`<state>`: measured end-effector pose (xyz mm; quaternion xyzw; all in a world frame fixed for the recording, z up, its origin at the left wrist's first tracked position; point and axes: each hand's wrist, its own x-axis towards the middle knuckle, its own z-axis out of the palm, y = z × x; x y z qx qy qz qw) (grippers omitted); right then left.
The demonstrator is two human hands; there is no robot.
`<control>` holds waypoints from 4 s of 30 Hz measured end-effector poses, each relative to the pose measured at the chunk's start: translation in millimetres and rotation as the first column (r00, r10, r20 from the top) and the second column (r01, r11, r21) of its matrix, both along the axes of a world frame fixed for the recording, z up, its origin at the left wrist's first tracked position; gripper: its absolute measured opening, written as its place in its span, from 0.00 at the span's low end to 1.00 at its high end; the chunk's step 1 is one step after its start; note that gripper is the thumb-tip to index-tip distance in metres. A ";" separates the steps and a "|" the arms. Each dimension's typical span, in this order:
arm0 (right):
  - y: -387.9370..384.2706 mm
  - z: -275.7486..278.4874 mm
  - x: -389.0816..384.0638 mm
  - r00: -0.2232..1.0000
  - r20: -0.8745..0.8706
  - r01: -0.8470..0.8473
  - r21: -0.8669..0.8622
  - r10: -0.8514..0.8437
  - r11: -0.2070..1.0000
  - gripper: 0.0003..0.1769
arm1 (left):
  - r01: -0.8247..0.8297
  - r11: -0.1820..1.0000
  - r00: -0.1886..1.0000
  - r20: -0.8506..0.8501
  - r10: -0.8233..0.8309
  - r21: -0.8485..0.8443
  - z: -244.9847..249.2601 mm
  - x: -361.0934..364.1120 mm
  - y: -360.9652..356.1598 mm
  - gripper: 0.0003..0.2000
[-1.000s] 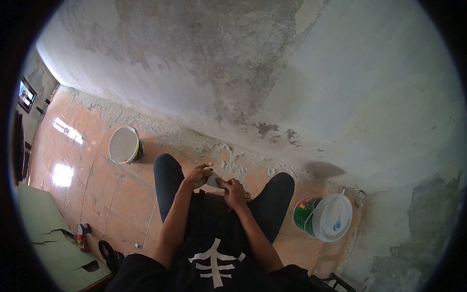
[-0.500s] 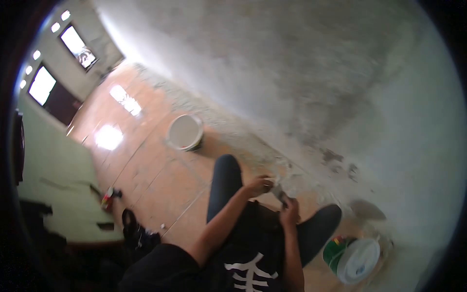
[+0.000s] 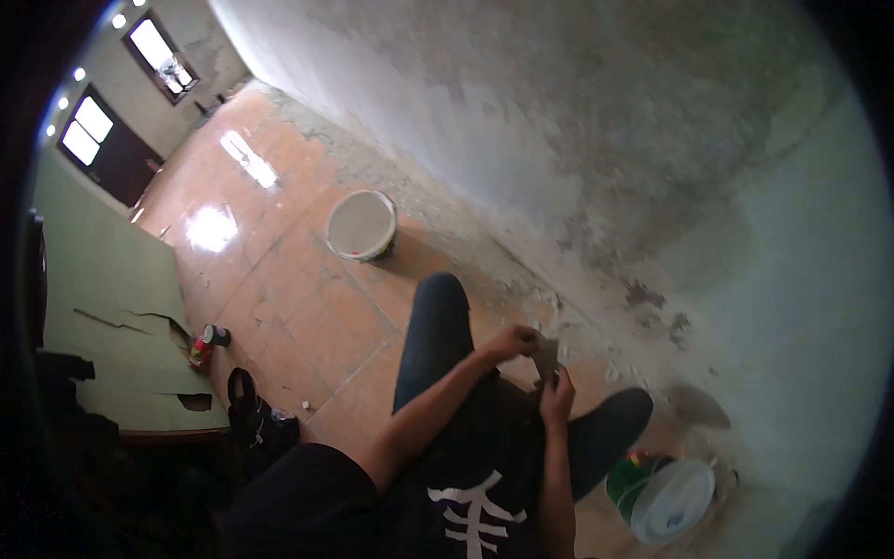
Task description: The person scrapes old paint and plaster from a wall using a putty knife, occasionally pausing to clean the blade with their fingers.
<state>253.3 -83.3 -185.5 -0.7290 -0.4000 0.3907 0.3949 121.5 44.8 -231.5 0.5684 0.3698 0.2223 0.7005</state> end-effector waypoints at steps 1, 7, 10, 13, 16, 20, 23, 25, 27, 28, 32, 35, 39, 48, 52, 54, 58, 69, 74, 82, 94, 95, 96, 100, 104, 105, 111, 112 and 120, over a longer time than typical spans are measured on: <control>0.3 -14.6 4.0 0.998 -0.056 0.041 0.009 -0.040 0.999 0.12 | 0.012 0.999 0.999 -0.038 -0.013 -0.035 11.6 -2.8 1.6 0.13; 4.2 -3.0 1.7 0.986 -0.141 0.099 0.043 -0.092 0.994 0.12 | 0.029 0.984 0.987 0.159 -0.001 -0.175 14.4 -6.4 5.0 0.15; 2.4 -5.9 1.2 0.971 -0.216 0.111 0.044 -0.099 0.993 0.13 | 0.046 0.977 0.986 0.168 -0.011 -0.206 24.0 -10.1 3.2 0.15; 3.8 -2.4 0.8 0.963 -0.246 0.124 0.042 -0.110 0.991 0.13 | 0.048 0.974 0.983 0.183 -0.007 -0.221 19.4 -9.9 3.4 0.14; 4.1 -0.9 0.7 0.962 -0.250 0.125 0.051 -0.108 0.991 0.13 | 0.020 0.964 0.977 0.209 0.038 -0.266 12.5 -8.8 3.7 0.13; 4.6 5.8 -0.8 0.961 -0.254 0.122 0.037 -0.109 0.992 0.13 | -0.072 0.928 0.974 0.175 0.144 -0.365 16.4 -5.1 3.8 0.11; 4.6 5.4 -1.8 0.965 -0.238 0.119 0.008 -0.114 0.993 0.14 | -0.102 0.942 0.983 0.111 0.144 -0.321 28.6 -4.7 3.7 0.11; 2.9 3.3 -3.2 0.978 -0.188 0.095 0.027 -0.088 0.995 0.14 | -0.083 0.982 0.995 0.038 0.091 -0.168 40.3 -6.5 3.4 0.11; 2.4 2.5 -3.6 0.988 -0.138 0.068 0.044 -0.062 0.997 0.15 | -0.051 0.999 0.998 -0.043 0.051 -0.013 41.0 -6.2 2.5 0.11; 1.9 2.6 -3.9 0.996 -0.081 0.030 0.045 -0.026 0.999 0.15 | -0.045 0.998 0.999 -0.018 0.046 0.050 37.9 -5.8 1.3 0.11; 1.3 1.4 -4.5 1.000 0.007 -0.021 0.046 0.021 0.999 0.14 | -0.059 0.963 0.994 -0.069 0.080 0.265 42.4 -5.0 -1.6 0.11; 1.7 7.7 -5.5 0.993 0.096 -0.074 0.070 0.067 0.995 0.15 | -0.070 0.901 0.985 -0.115 0.132 0.428 36.9 -4.6 -2.8 0.11; 2.2 1.7 -5.7 0.995 0.084 -0.064 0.052 0.060 0.997 0.14 | -0.058 0.895 0.976 -0.162 0.143 0.442 30.8 -2.9 -2.8 0.11; 1.6 -4.9 -3.8 0.997 0.066 -0.032 0.065 0.028 0.997 0.12 | -0.097 0.964 0.994 -0.023 0.106 0.246 29.1 -2.5 -2.8 0.12; 2.1 -9.2 -2.7 1.000 -0.019 -0.018 0.055 0.019 0.998 0.12 | -0.082 0.975 0.994 -0.052 0.094 0.206 26.8 -2.5 0.5 0.12; 1.1 -12.5 -4.7 0.997 -0.067 -0.025 0.063 0.029 0.998 0.11 | -0.128 0.974 0.989 -0.055 0.140 0.185 21.0 -3.5 -0.6 0.12; 0.5 -18.5 1.2 0.988 0.135 -0.085 0.091 0.072 0.992 0.12 | -0.148 0.941 0.969 -0.148 0.200 0.306 21.9 -3.4 -1.5 0.11; -2.2 -12.5 -1.4 0.825 0.548 -0.201 0.059 0.137 0.978 0.29 | -0.161 0.706 0.929 0.136 0.345 -0.689 20.1 -9.4 2.5 0.14; -2.2 -11.7 0.6 0.766 0.630 -0.226 0.082 0.125 0.971 0.31 | -0.161 0.794 0.965 0.073 0.250 -0.586 9.5 -14.9 7.9 0.12; -2.8 -3.1 -2.8 0.804 0.590 -0.175 0.127 0.067 0.976 0.28 | -0.108 0.858 0.974 0.119 0.192 -0.503 19.6 -18.9 8.1 0.15; -3.0 -2.1 -1.4 0.786 0.617 -0.167 0.147 0.042 0.975 0.26 | -0.008 0.853 0.993 0.095 0.067 -0.521 15.2 -19.2 8.9 0.13; -2.8 -3.0 -1.3 0.784 0.619 -0.158 0.148 0.033 0.976 0.26 | -0.007 0.844 0.993 0.093 0.067 -0.536 16.8 -19.3 8.9 0.12; -2.6 -2.7 -1.4 0.783 0.622 -0.148 0.149 0.024 0.978 0.26 | -0.006 0.835 0.994 0.091 0.067 -0.551 16.9 -19.3 9.0 0.12; -5.4 -1.7 -0.4 0.789 0.614 -0.143 0.167 0.011 0.975 0.26 | 0.019 0.839 0.992 0.112 0.050 -0.543 7.2 -18.3 8.0 0.12; -1.8 -8.4 1.7 0.807 0.590 -0.150 0.242 -0.023 0.959 0.23 | -0.013 0.805 0.978 0.161 0.135 -0.593 -1.6 -17.5 7.0 0.12; -1.5 -13.6 4.2 0.798 0.602 -0.152 0.248 -0.030 0.957 0.23 | -0.005 0.828 0.980 0.162 0.116 -0.561 1.2 -18.5 7.5 0.12; 4.0 -10.2 4.1 0.812 0.583 -0.118 0.184 -0.012 0.976 0.22 | -0.069 0.769 0.930 0.237 0.280 -0.636 0.7 -15.7 11.8 0.11; 0.3 -15.1 5.3 0.824 0.566 -0.115 0.232 -0.038 0.966 0.22 | -0.130 0.767 0.914 0.225 0.339 -0.629 1.6 -15.9 8.9 0.10; 2.9 -7.4 1.5 0.981 -0.038 0.192 0.210 -0.188 0.959 0.11 | -0.098 0.876 0.979 0.112 0.170 -0.472 18.0 -13.1 6.6 0.11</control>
